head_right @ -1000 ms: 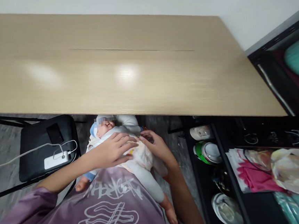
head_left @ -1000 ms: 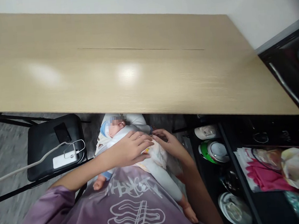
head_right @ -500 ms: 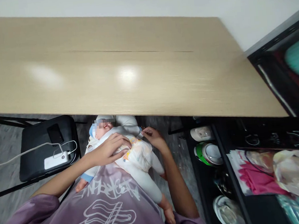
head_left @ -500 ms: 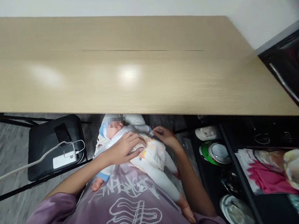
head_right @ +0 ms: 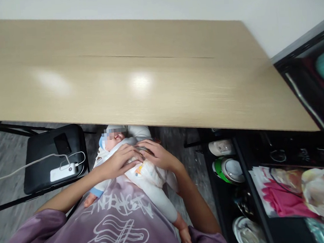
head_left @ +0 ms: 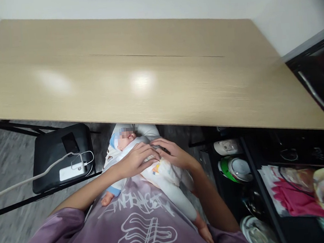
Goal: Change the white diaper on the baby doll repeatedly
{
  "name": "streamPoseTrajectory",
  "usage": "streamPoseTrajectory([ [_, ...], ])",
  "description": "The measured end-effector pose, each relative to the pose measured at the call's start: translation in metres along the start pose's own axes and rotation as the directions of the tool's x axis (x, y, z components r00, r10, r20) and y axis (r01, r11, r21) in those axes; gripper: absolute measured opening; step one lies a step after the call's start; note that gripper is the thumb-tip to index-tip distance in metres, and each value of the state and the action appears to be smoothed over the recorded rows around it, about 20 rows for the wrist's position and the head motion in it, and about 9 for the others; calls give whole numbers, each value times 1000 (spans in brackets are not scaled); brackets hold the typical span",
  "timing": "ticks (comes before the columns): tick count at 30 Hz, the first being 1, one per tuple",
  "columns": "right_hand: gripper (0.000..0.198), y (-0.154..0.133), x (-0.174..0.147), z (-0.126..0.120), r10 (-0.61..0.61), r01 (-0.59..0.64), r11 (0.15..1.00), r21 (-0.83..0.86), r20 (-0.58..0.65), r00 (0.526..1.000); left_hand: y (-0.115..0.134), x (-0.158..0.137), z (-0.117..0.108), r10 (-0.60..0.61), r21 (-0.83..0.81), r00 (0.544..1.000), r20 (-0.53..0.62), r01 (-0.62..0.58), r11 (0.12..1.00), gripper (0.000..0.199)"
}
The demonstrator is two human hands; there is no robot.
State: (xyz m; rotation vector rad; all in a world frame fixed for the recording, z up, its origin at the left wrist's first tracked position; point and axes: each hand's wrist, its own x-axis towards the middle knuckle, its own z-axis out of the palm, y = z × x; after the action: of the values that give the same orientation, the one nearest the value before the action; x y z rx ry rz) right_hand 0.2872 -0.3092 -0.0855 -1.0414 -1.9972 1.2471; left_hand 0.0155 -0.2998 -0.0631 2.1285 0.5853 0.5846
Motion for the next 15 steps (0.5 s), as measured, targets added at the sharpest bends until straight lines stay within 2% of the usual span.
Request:
streamPoseTrajectory([
  [6,31,-10,7,5,43,-45,999,-23,-77,996,-2,-1,-1,10,69,1000,-8,-10,998,36],
  [9,36,-19,-2,0,102,-106,993,-45,-94,990,5,-9,-10,82,9,996,24,-82,997,37],
  [12,55,-27,-33,-12,202,-206,977,-53,-76,977,17,-28,-18,140,-105,986,96,-130,986,35],
  [15,82,-31,-79,-23,357,-355,934,41,-68,931,30,-40,-21,143,-184,972,186,-109,977,37],
])
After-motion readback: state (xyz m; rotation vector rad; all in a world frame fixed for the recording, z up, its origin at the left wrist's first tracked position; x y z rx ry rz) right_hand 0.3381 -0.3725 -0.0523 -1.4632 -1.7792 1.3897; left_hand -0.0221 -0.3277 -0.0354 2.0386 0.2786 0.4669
